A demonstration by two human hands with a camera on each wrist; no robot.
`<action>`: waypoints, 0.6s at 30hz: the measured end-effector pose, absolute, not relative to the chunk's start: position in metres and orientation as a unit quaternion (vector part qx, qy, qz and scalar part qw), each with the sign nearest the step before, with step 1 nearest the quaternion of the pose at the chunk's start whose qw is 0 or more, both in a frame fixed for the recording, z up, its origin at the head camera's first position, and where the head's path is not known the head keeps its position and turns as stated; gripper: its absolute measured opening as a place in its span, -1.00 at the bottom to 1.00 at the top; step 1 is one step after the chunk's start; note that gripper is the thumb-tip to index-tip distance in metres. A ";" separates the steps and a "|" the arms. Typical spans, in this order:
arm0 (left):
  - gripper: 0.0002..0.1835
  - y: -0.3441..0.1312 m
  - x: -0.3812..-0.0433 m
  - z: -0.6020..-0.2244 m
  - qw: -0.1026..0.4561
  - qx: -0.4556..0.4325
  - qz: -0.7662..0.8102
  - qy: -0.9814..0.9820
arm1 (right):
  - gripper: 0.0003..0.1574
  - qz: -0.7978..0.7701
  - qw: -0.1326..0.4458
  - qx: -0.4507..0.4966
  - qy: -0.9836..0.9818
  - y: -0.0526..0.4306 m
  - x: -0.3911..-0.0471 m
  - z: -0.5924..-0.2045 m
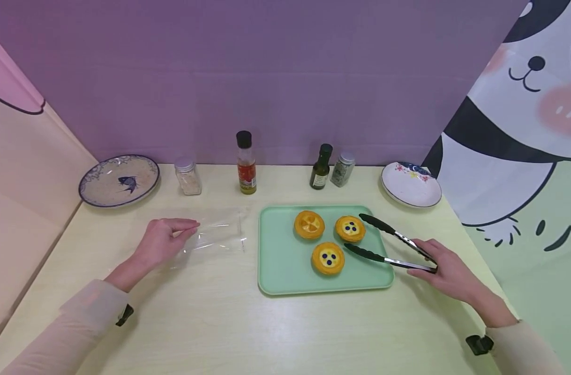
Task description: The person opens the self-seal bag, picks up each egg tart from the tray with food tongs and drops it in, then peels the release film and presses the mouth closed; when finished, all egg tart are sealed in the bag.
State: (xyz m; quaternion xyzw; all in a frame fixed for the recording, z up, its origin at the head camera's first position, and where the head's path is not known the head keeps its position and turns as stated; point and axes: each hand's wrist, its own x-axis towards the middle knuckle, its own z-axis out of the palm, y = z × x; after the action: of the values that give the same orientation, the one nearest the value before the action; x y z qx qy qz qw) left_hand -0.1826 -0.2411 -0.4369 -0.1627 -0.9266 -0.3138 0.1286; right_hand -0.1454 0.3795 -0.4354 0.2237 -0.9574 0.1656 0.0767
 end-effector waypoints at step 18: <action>-0.80 -0.240 -0.182 -0.442 0.135 -0.164 -0.306 -0.928 | -0.30 0.159 0.060 0.218 -0.961 0.369 -0.152 -0.434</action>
State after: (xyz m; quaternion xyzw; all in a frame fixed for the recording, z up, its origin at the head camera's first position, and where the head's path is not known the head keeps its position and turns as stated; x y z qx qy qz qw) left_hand -0.1818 -0.2399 -0.4418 -0.1636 -0.9282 -0.3057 0.1352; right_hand -0.1521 0.3687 -0.4340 0.2181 -0.9610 0.1590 0.0602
